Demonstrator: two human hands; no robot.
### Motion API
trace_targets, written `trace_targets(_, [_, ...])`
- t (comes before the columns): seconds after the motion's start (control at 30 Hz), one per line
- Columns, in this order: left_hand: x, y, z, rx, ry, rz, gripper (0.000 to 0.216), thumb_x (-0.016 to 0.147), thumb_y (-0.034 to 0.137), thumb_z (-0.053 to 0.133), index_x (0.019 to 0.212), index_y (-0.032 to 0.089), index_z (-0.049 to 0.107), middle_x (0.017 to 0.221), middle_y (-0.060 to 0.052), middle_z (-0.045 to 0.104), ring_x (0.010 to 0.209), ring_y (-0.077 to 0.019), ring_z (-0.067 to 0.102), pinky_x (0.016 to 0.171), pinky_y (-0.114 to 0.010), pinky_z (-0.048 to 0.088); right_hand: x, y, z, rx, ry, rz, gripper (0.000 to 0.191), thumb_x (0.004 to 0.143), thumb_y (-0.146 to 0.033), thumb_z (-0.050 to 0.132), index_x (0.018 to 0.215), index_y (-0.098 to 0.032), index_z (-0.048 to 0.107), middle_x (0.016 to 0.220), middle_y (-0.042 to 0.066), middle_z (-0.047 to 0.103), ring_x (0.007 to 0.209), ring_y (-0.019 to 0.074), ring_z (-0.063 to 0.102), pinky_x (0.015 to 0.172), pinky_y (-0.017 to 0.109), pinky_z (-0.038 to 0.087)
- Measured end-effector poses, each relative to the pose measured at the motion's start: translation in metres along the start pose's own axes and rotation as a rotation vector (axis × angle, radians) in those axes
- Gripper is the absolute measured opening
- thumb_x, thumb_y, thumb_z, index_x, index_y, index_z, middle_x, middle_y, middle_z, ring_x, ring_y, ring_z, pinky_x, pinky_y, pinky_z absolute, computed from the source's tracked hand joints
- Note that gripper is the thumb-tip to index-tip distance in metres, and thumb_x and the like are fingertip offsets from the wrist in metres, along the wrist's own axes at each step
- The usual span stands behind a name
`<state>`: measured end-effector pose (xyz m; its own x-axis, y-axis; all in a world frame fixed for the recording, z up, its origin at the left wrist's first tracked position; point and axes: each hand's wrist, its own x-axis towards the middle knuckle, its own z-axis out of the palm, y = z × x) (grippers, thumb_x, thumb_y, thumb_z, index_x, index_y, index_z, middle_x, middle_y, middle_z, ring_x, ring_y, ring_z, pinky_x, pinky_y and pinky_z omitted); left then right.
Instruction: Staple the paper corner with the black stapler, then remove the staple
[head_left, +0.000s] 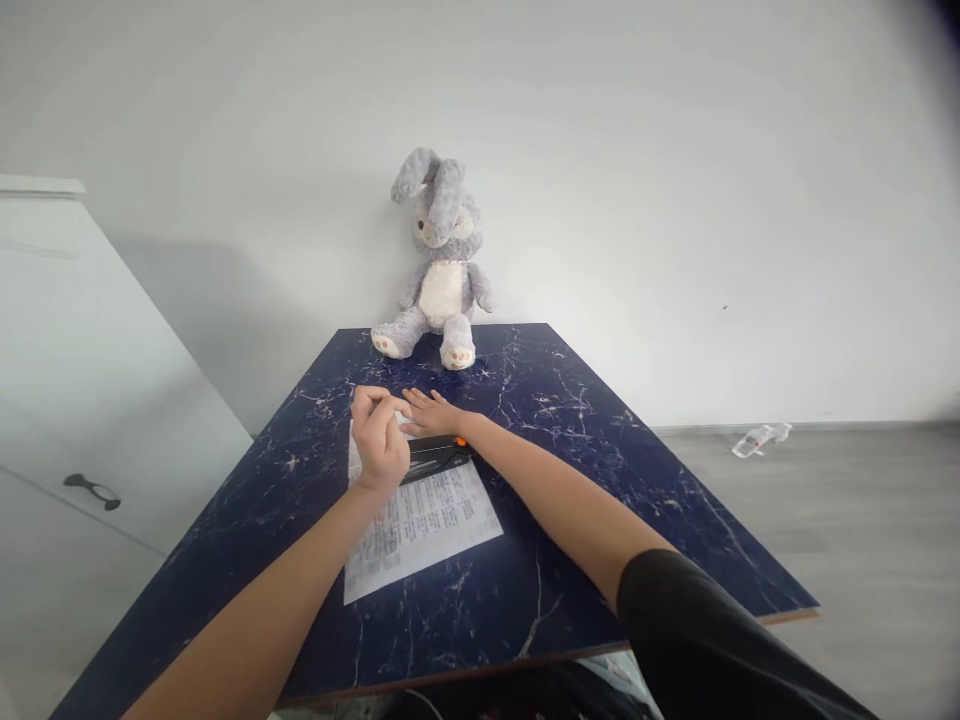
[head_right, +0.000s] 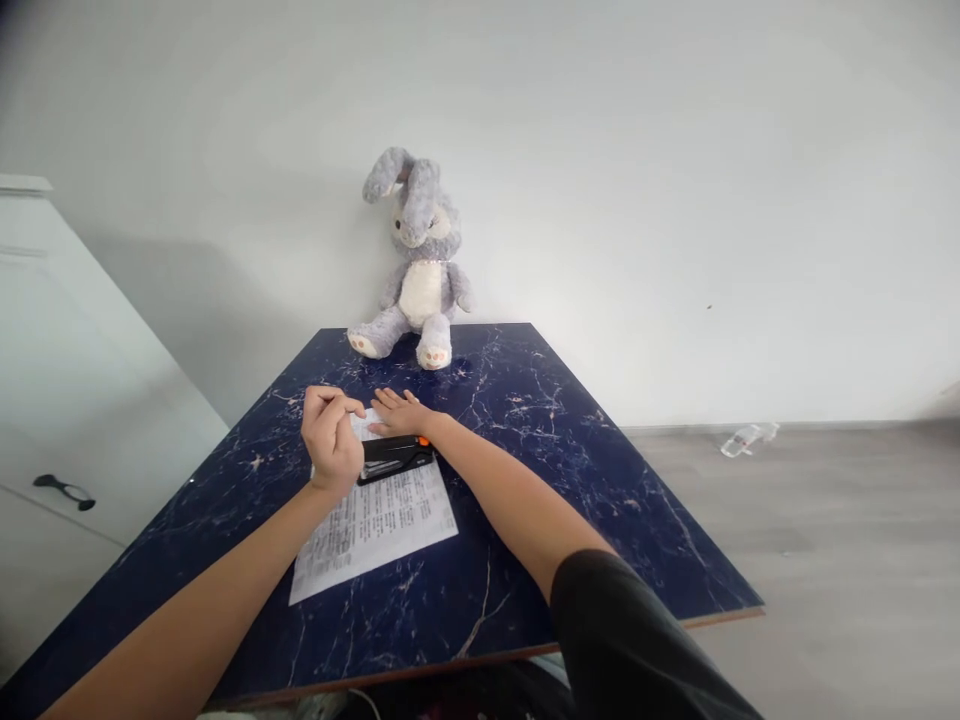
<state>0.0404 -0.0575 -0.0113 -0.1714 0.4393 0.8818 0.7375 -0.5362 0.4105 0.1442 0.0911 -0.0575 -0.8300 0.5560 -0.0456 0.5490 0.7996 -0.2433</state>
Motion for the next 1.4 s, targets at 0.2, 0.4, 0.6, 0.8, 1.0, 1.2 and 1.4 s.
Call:
trace_targets(0.2, [0.009,-0.002,-0.002,0.015,0.095,-0.064,0.034,0.098,0.016,0.038,0.071,0.02,0.058,0.09,-0.007,0.05,0.089,-0.0223,0.056,0.082,-0.037,0.048,0.004,-0.014,-0.005,0.071,0.026,-0.275,0.059,0.108,-0.043,0.046,0.163,-0.034,0.027,0.172,0.003,0.017,0.16,0.0274,0.004,0.126,0.06,0.008])
trace_targets(0.4, [0.009,0.003,0.001,-0.041,0.015,-0.094,0.033,0.098,0.013,0.038,0.072,0.021,0.057,0.088,-0.006,0.052,0.084,-0.0206,0.056,0.078,-0.035,0.048,-0.045,0.006,-0.001,0.021,0.042,-0.238,0.052,0.11,-0.037,0.042,0.16,-0.04,0.031,0.169,0.002,0.027,0.158,0.0281,0.02,0.124,0.066,0.004])
trace_targets(0.6, [-0.006,-0.01,0.023,-0.09,-0.501,-0.095,0.032,0.085,0.0,0.039,0.08,0.021,0.063,0.09,-0.004,0.058,0.086,-0.0193,0.06,0.082,-0.034,0.05,-0.116,0.054,-0.001,0.005,0.091,-0.159,0.053,0.11,-0.037,0.038,0.162,-0.035,0.028,0.168,0.006,0.029,0.156,0.0288,0.025,0.124,0.065,0.008])
trace_targets(0.8, [-0.028,-0.017,0.04,-0.026,-0.924,0.08,0.047,0.096,0.01,0.043,0.136,0.026,0.061,0.144,-0.01,0.056,0.129,-0.0273,0.055,0.11,-0.047,0.044,-0.144,0.07,-0.003,0.022,0.093,-0.015,0.052,0.109,-0.035,0.037,0.161,-0.032,0.034,0.168,0.007,0.03,0.157,0.029,0.022,0.123,0.067,0.009])
trace_targets(1.0, [-0.034,-0.016,0.04,0.149,-1.001,0.128,0.042,0.104,0.025,0.042,0.143,0.024,0.056,0.151,-0.012,0.053,0.14,-0.0318,0.047,0.114,-0.053,0.039,-0.166,0.057,-0.036,0.304,0.287,0.008,0.045,0.106,-0.048,0.044,0.136,-0.021,0.063,0.145,0.014,0.061,0.137,0.0312,0.054,0.117,0.053,0.035])
trace_targets(1.2, [-0.029,-0.012,0.041,0.229,-0.927,0.106,0.025,0.102,0.034,0.048,0.11,0.021,0.067,0.12,-0.012,0.064,0.114,-0.0305,0.059,0.098,-0.047,0.048,-0.216,0.018,-0.055,0.34,0.179,-0.112,0.043,0.094,-0.054,0.066,0.117,-0.019,0.066,0.111,0.009,0.07,0.097,0.0239,0.065,0.084,0.036,0.05])
trace_targets(1.4, [-0.04,-0.028,0.05,0.308,-0.845,-0.161,0.061,0.093,0.057,0.059,0.143,0.021,0.054,0.153,-0.025,0.044,0.147,-0.0494,0.031,0.112,-0.068,0.028,-0.24,0.042,-0.06,0.36,0.316,0.103,0.021,0.093,-0.035,0.064,0.103,-0.017,0.064,0.092,0.007,0.07,0.074,0.0197,0.063,0.066,0.033,0.047])
